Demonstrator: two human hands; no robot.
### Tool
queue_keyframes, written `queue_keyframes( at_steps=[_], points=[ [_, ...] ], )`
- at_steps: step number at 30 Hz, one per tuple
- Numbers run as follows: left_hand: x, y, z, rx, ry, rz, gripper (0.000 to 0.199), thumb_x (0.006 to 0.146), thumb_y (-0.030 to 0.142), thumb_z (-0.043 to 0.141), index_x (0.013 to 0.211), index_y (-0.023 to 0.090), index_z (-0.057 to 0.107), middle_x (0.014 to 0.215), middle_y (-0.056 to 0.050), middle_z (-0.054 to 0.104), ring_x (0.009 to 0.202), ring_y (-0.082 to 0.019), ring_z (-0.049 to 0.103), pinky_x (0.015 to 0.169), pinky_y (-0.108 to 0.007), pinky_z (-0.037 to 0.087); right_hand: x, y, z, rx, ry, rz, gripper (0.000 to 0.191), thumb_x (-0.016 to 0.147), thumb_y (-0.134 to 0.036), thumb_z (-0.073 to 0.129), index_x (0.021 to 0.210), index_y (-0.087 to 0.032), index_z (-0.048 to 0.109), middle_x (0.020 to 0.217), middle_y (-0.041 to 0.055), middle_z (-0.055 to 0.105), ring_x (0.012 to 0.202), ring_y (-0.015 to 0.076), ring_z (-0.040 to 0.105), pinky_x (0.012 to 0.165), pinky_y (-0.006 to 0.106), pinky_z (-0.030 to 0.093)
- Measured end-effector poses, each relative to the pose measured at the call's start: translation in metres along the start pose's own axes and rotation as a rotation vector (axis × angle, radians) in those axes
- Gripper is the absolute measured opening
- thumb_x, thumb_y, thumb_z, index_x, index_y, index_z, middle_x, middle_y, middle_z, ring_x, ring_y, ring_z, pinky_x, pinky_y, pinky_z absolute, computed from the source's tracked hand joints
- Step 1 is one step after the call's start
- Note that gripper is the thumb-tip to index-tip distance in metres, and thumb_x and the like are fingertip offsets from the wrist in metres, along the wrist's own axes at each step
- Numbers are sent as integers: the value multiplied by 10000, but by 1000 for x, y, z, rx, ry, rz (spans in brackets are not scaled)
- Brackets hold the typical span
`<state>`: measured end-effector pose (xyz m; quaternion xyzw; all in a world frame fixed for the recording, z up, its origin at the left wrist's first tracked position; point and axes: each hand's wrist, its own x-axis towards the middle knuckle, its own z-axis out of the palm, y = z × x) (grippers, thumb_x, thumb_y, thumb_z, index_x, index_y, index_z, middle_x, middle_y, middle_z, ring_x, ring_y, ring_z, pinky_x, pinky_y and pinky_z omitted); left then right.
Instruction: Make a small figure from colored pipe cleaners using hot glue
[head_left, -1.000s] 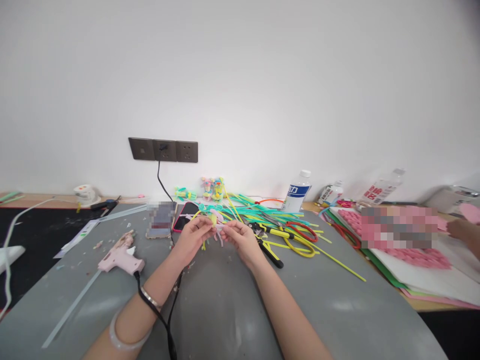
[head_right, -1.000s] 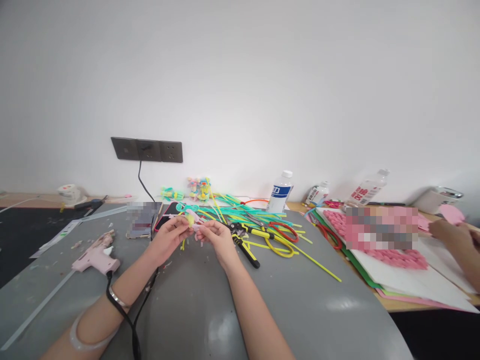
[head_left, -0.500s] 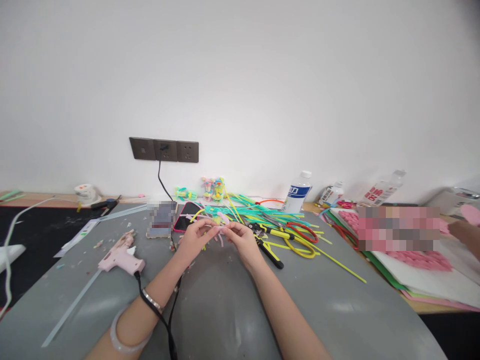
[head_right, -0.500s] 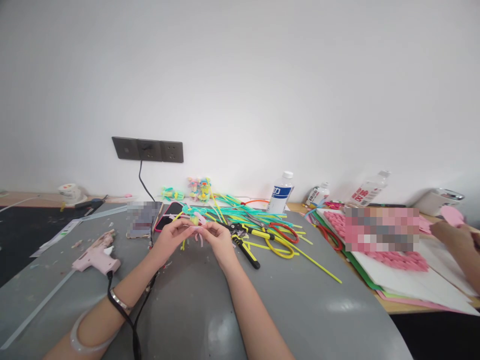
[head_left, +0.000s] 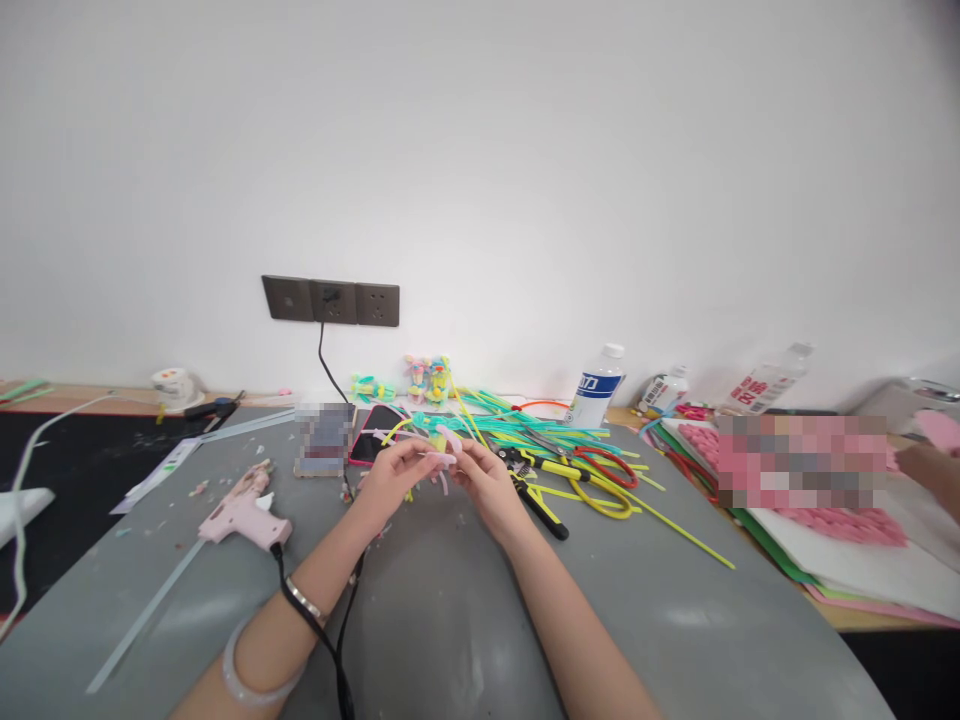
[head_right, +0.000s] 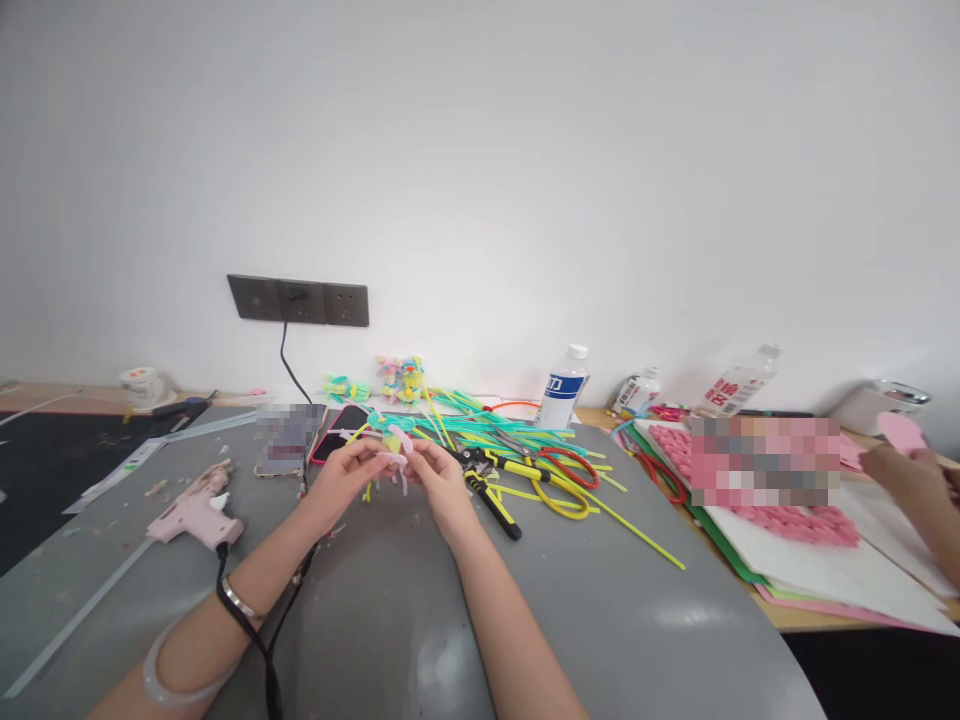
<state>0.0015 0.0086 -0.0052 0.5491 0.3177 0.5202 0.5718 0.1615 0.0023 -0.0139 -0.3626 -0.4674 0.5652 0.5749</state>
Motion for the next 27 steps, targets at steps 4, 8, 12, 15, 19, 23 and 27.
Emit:
queue_keyframes(
  at_steps=[4,8,12,15,19,23,27],
  points=[
    [-1,1,1,57,-65,4,229,757,394,755,828,177,742,861,-69,727,794,-192,657,774,-298,526,-1,3,-1,-31,-18,5,376,663,-517,768,851,-204,680,700,-7,582,586,118,450,564,238,370],
    [-3,9,7,153,-59,58,192,717,369,782,747,184,743,777,-53,706,762,-190,624,746,-275,499,-1,6,-3,-57,-16,29,310,645,-463,780,789,-207,680,619,-32,546,513,97,361,500,228,276],
    [-5,14,10,161,-76,52,191,719,373,774,720,187,732,766,-45,690,755,-185,606,738,-269,486,0,8,-6,-60,-6,50,293,622,-428,791,788,-206,693,625,-28,573,494,89,348,493,228,255],
    [-5,14,10,167,-106,58,187,734,372,763,733,187,736,767,-47,688,756,-188,598,735,-270,477,0,8,-8,-54,-1,53,304,618,-437,801,769,-199,690,608,-30,561,501,91,367,501,228,276],
    [-5,13,8,172,-120,68,186,742,374,758,745,188,749,773,-51,683,777,-193,594,725,-264,475,0,6,-10,-38,24,26,353,642,-484,789,795,-184,684,666,-5,607,567,121,467,546,248,352],
    [-2,9,3,137,-59,73,214,747,395,749,792,187,766,866,-63,692,736,-176,600,645,-252,481,2,5,-13,-21,87,-13,392,642,-525,776,802,-187,660,690,7,614,601,140,499,575,264,390],
    [-1,7,1,8,51,0,217,726,380,776,790,173,761,691,-14,651,608,-121,558,617,-236,472,2,6,-12,-24,99,-22,384,634,-511,788,805,-190,661,695,6,622,579,131,496,572,266,400]
  ],
)
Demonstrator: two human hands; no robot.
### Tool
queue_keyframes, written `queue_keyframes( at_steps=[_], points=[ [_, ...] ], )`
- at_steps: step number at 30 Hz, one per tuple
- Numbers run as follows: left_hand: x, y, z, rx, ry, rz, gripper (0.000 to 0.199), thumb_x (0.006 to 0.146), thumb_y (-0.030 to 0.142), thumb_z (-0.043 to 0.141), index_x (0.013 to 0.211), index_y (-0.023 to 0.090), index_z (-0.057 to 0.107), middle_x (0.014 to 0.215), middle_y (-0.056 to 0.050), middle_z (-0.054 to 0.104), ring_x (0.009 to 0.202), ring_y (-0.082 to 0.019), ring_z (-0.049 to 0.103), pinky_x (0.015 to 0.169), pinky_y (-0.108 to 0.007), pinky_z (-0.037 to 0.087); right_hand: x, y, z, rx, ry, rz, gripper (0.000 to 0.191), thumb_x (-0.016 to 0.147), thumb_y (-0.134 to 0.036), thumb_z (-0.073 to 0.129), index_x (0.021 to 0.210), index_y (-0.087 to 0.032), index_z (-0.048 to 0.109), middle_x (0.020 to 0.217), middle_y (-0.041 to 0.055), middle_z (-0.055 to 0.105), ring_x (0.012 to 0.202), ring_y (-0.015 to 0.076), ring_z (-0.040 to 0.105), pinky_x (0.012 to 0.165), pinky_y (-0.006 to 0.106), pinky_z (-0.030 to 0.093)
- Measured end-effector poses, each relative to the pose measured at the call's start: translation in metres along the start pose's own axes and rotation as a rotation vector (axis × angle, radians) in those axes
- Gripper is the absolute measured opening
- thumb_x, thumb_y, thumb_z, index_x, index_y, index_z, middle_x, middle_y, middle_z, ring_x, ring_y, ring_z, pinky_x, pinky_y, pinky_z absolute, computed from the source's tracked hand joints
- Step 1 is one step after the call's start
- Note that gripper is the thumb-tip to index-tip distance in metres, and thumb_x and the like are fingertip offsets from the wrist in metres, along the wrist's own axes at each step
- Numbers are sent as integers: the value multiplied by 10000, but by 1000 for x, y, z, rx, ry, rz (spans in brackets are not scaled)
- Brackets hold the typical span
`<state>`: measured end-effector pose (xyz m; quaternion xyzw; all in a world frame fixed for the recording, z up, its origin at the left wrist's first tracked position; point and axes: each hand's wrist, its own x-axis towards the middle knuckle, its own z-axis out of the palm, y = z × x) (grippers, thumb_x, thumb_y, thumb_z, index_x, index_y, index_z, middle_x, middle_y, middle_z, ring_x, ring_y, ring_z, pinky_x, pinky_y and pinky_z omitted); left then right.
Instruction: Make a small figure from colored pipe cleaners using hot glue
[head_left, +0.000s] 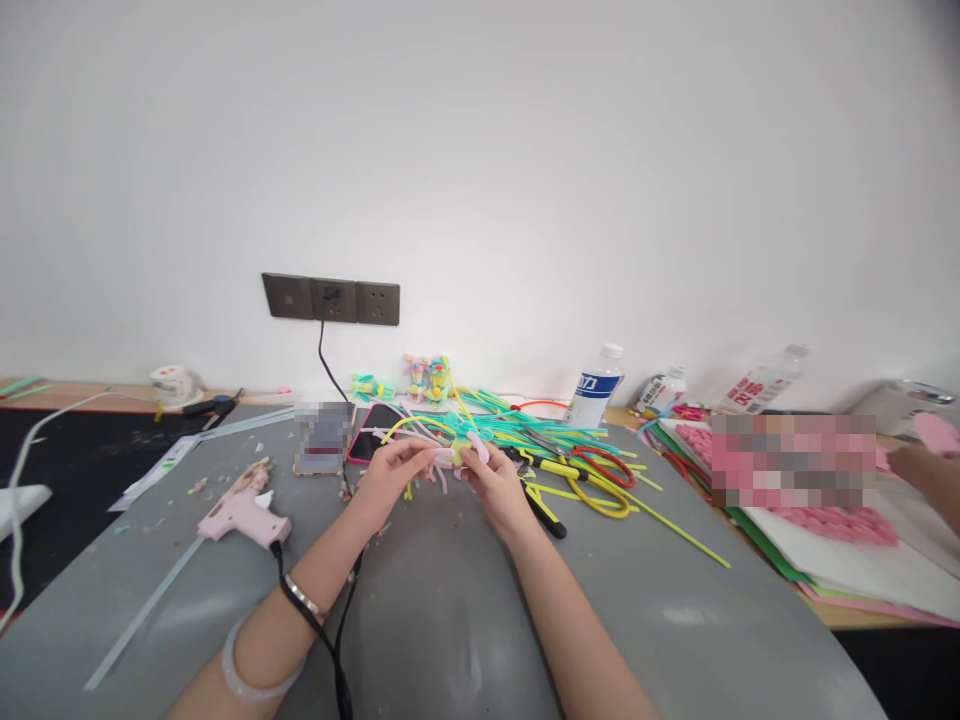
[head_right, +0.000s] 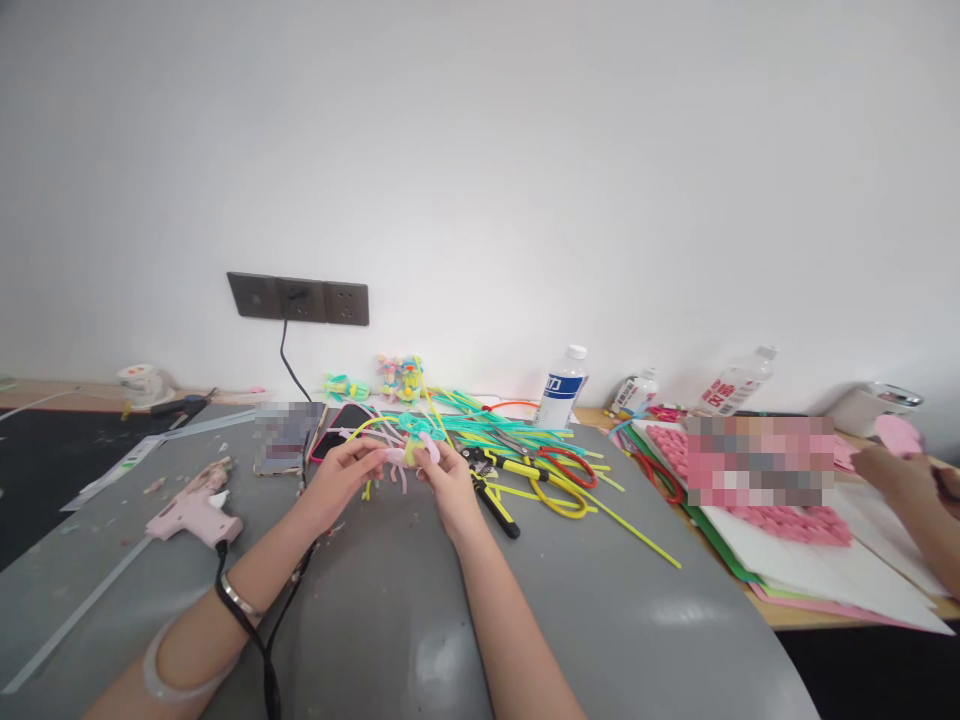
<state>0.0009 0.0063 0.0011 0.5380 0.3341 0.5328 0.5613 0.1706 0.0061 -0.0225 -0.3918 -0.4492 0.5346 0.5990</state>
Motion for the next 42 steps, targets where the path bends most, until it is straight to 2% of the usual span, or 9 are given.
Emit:
queue_keyframes(
  at_steps=[4,7,15,23,31,38,42],
  points=[
    [-1,4,3,-200,57,-93,261,641,354,846,780,165,731,718,-12,681,642,-114,591,649,-236,501,-2,0,3,-19,-15,-1,359,633,-490,795,760,-185,655,696,9,641,583,130,505,586,268,415],
    [-1,6,4,-252,62,-126,282,621,335,863,778,150,719,734,-31,708,659,-120,614,657,-239,511,-3,-1,4,-33,-24,-1,328,642,-465,791,742,-188,648,684,1,638,583,132,513,601,275,423],
    [-1,7,3,-259,2,-193,284,658,363,834,747,140,683,724,-32,697,624,-96,580,619,-211,469,-3,-3,5,-33,-33,-3,301,648,-434,786,761,-190,652,691,-8,627,609,137,530,599,270,430],
    [-2,6,5,-256,-39,-194,289,646,363,854,724,138,689,696,-3,655,617,-81,542,604,-200,441,-3,0,3,-29,-19,4,333,652,-458,780,754,-176,635,679,-2,620,619,148,569,559,256,416],
    [1,3,0,-247,-29,-213,329,642,367,861,860,142,757,813,-39,693,710,-96,578,661,-198,463,-4,-3,6,-36,-28,9,299,642,-413,790,707,-191,601,620,-25,605,565,129,534,572,263,423],
    [2,-3,-2,-228,4,-231,275,625,347,871,790,168,743,663,24,604,592,-61,500,567,-175,418,-4,-3,5,-32,-18,6,282,646,-392,795,728,-192,613,670,-29,615,569,121,527,577,261,424],
    [2,-6,-5,-229,-1,-259,292,626,347,869,806,162,731,709,0,656,640,-83,562,591,-190,437,-4,-2,5,-11,-30,17,292,647,-397,799,760,-184,634,672,-25,614,590,127,543,572,256,429]
  ],
)
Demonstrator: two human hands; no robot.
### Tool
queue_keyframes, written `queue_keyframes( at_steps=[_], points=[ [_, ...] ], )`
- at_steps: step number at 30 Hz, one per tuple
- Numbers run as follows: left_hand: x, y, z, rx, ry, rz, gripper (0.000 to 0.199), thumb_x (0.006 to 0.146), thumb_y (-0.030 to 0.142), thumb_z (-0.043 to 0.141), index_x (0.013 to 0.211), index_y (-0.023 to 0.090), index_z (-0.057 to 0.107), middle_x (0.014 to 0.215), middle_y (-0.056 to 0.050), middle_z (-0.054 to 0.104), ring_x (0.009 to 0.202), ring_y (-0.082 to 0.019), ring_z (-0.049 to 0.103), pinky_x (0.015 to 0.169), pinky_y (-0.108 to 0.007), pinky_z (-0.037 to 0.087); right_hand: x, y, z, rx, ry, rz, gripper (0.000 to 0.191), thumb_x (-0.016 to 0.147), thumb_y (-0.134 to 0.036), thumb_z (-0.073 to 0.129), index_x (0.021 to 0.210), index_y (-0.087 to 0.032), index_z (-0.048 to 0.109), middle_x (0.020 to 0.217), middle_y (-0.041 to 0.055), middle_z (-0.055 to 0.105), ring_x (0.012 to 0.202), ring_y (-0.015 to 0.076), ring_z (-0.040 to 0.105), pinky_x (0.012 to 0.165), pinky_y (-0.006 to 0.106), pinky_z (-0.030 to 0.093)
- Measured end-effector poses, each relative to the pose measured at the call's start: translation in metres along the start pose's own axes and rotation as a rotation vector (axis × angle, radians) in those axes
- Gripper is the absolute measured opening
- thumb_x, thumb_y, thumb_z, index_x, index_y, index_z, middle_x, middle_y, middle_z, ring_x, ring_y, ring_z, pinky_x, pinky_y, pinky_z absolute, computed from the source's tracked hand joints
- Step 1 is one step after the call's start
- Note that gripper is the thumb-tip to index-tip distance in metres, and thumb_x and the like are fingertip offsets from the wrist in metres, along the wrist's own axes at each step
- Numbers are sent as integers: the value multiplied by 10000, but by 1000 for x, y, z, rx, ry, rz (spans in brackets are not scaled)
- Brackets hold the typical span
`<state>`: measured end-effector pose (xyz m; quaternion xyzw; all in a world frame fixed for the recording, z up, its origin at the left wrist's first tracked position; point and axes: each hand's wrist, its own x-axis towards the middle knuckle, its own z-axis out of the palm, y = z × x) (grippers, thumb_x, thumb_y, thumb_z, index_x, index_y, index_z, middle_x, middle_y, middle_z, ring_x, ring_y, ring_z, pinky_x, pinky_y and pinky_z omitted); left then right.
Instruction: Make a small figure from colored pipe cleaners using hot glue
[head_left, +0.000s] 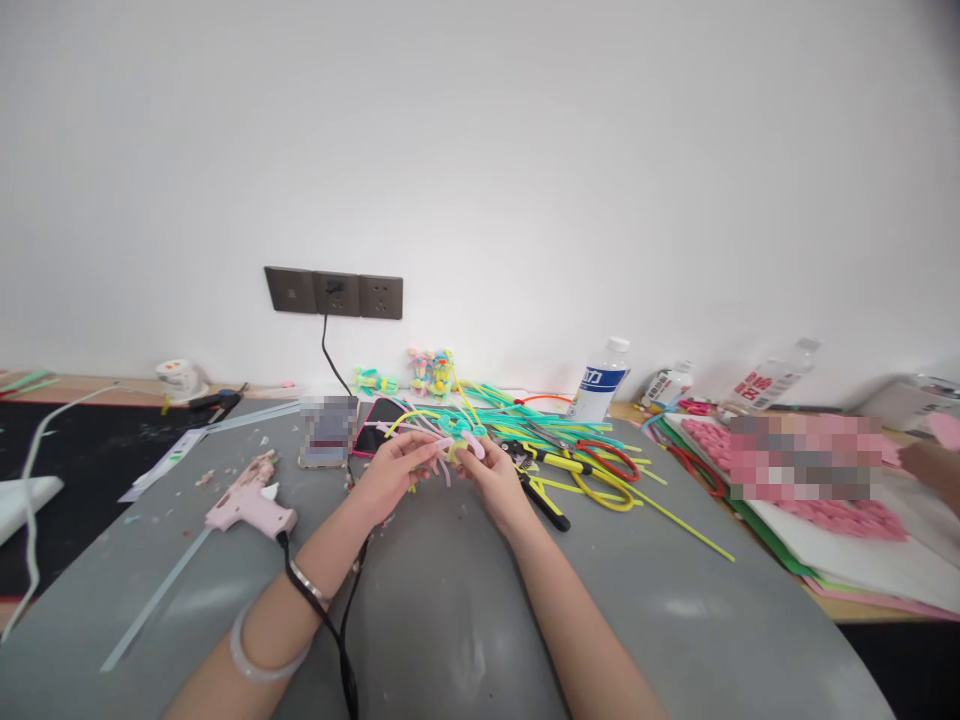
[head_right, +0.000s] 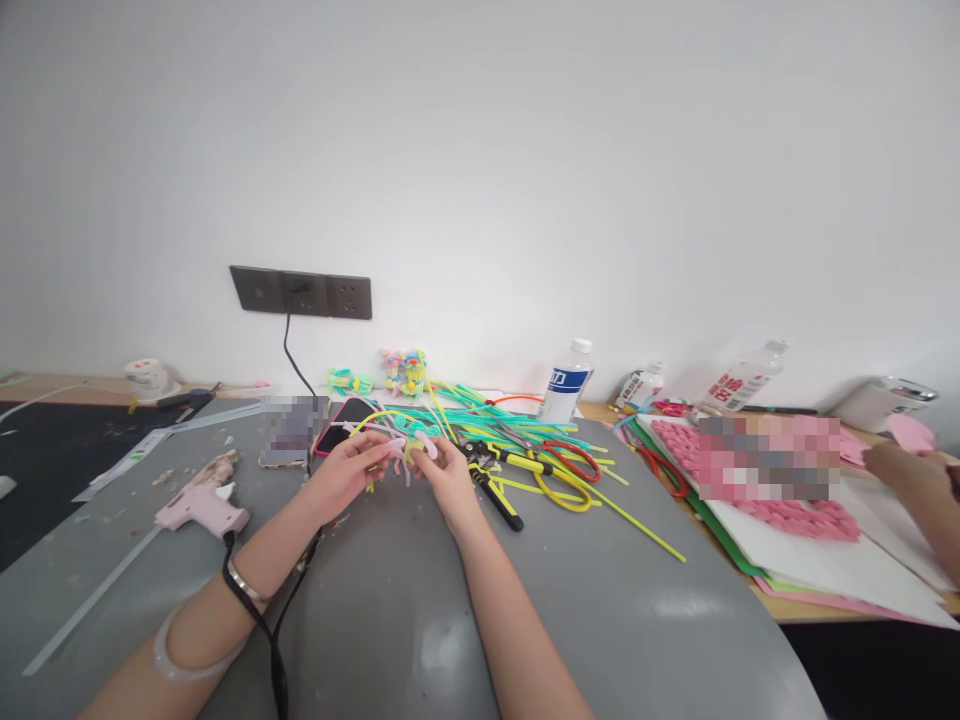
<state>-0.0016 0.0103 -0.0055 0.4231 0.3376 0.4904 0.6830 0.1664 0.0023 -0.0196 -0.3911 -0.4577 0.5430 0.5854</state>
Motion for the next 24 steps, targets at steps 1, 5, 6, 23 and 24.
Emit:
queue_keyframes(
  at_steps=[1,5,6,23,24],
  points=[
    [0,0,0,3,-3,-13,301,624,349,870,807,159,726,739,-13,677,668,-95,585,603,-195,445,0,0,0,7,0,1,303,644,-402,802,776,-183,639,679,-25,612,600,128,548,571,253,432],
    [-1,3,1,17,-14,-68,337,612,359,873,812,145,707,823,-45,716,727,-119,630,641,-213,464,1,2,-1,33,5,4,334,634,-411,812,812,-187,639,699,-24,608,626,135,562,565,247,434],
    [-2,4,2,19,-17,-82,339,614,360,872,812,145,700,819,-45,715,730,-121,633,644,-215,465,2,2,-2,37,8,7,334,634,-412,813,806,-187,637,700,-21,611,633,138,566,564,246,434],
    [-2,4,3,24,-38,-75,331,602,331,879,660,146,611,660,18,628,609,-73,553,605,-197,429,2,2,-2,61,24,86,411,571,-445,847,813,-172,658,679,-3,655,553,134,588,482,231,383],
    [-2,4,3,22,-32,-68,329,602,328,879,684,150,614,674,15,644,609,-73,556,601,-195,427,2,2,-2,62,21,89,411,574,-445,847,820,-173,662,684,-1,659,559,137,595,485,232,389]
  ],
)
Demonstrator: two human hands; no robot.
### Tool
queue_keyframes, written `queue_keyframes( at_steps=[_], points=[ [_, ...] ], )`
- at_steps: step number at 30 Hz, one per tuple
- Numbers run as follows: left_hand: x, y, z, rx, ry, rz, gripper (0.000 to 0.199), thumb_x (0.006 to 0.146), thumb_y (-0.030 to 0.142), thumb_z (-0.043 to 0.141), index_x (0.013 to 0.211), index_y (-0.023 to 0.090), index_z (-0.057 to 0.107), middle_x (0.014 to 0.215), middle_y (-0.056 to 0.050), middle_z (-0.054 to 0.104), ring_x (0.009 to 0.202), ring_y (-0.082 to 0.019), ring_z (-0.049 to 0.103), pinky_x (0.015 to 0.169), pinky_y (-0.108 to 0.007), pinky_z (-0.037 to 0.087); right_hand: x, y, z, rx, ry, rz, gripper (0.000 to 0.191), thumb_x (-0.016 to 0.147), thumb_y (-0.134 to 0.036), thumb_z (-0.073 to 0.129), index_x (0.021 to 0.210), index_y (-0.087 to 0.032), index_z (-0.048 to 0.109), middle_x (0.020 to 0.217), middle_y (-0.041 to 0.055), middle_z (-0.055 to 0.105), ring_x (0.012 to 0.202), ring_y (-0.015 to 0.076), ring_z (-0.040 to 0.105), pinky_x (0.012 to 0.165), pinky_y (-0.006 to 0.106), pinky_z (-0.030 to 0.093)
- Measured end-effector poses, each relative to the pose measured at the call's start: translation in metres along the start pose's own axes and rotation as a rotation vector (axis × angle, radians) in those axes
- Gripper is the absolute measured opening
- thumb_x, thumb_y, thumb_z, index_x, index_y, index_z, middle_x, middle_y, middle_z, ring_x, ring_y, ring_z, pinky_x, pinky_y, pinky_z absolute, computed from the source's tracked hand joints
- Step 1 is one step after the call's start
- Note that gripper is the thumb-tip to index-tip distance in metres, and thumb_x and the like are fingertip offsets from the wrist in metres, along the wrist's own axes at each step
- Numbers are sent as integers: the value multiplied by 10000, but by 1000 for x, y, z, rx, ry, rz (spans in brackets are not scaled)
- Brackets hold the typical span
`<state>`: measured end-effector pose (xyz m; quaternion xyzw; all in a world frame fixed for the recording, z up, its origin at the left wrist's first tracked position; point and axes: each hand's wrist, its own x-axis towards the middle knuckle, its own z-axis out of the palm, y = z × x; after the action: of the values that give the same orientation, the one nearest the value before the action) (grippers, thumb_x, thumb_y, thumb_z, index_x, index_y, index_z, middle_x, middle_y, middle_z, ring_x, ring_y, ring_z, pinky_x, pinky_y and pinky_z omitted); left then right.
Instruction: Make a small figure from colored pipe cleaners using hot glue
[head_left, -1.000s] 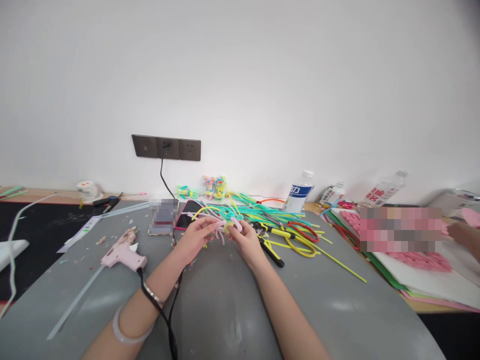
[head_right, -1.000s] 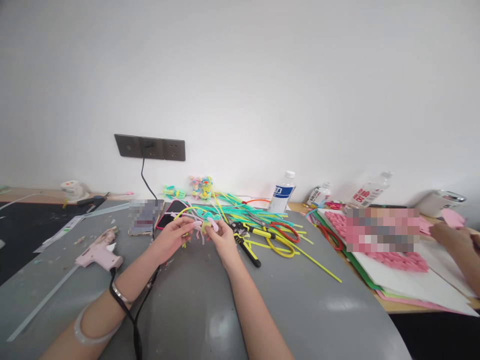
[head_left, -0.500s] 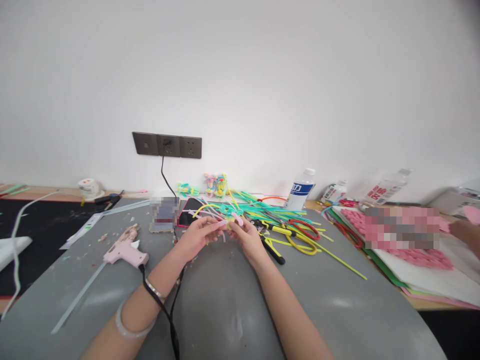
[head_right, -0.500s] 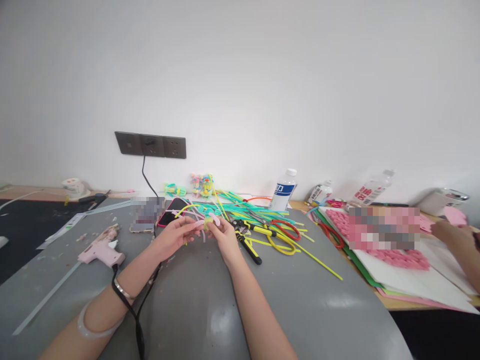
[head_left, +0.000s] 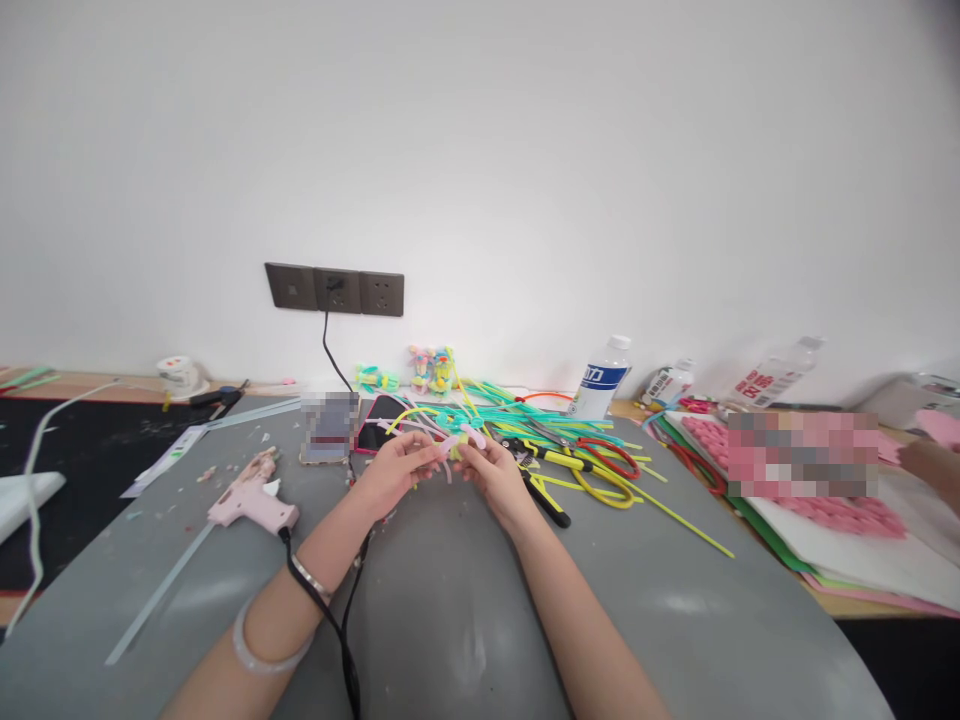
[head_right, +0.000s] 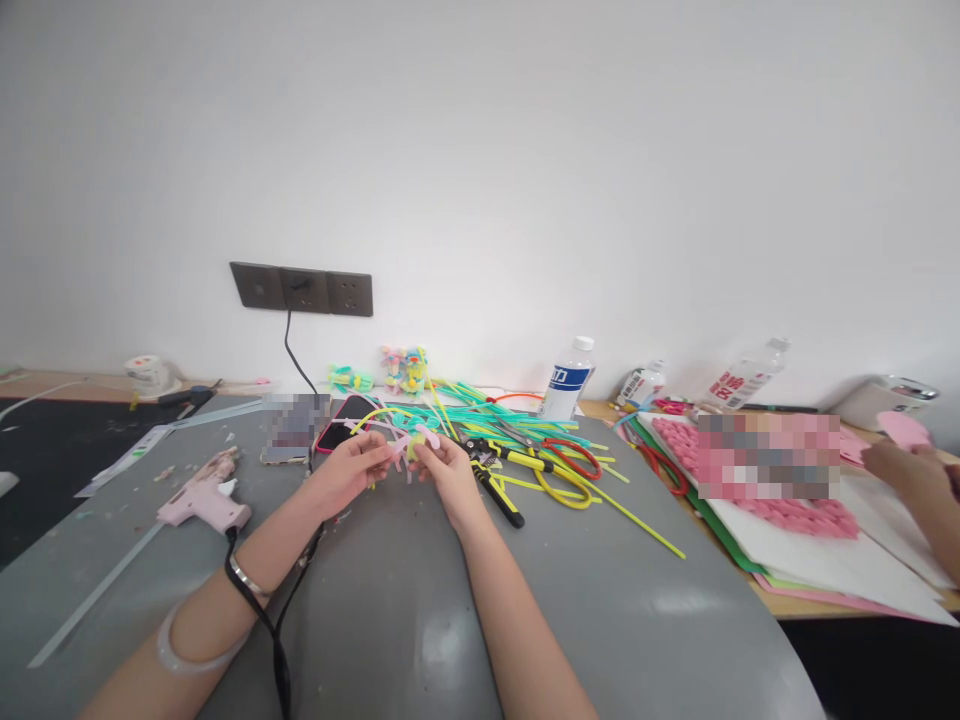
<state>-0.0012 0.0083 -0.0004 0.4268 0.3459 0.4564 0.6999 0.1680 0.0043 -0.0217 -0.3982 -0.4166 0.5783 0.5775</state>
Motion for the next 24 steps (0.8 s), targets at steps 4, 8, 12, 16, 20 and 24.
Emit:
queue_keyframes(
  at_steps=[4,8,12,16,20,24],
  points=[
    [1,-1,-1,-24,37,23,356,587,306,888,788,165,631,702,16,673,607,-77,573,605,-198,431,-1,1,0,5,-18,11,387,597,-422,843,847,-176,680,705,2,678,581,142,613,508,238,414],
    [1,0,0,13,94,70,364,573,293,890,756,162,604,654,33,649,578,-80,558,605,-211,419,-2,1,-1,10,-31,18,366,612,-398,842,860,-177,688,739,6,691,594,140,620,521,240,432],
    [3,-3,-2,84,134,160,397,578,293,881,727,185,529,556,71,598,538,-85,523,589,-216,386,-3,-1,1,18,-46,32,359,607,-393,847,843,-172,691,732,13,700,594,142,631,527,241,448],
    [4,-6,-6,126,144,191,423,603,326,861,731,201,478,559,72,611,554,-100,549,586,-217,373,-4,-3,3,30,-63,43,378,590,-399,856,841,-169,690,728,18,708,598,148,644,533,244,464],
    [5,-7,-8,147,143,201,419,617,333,850,743,204,472,544,63,619,589,-128,600,588,-223,372,-5,-4,3,39,-76,46,376,592,-396,858,837,-167,688,731,18,708,618,150,659,545,240,473],
    [6,-8,-9,158,159,200,425,603,346,854,781,203,496,558,43,640,688,-178,666,602,-228,378,-5,-5,3,38,-86,48,371,596,-389,858,840,-171,683,735,16,704,628,156,667,558,246,490]
  ],
)
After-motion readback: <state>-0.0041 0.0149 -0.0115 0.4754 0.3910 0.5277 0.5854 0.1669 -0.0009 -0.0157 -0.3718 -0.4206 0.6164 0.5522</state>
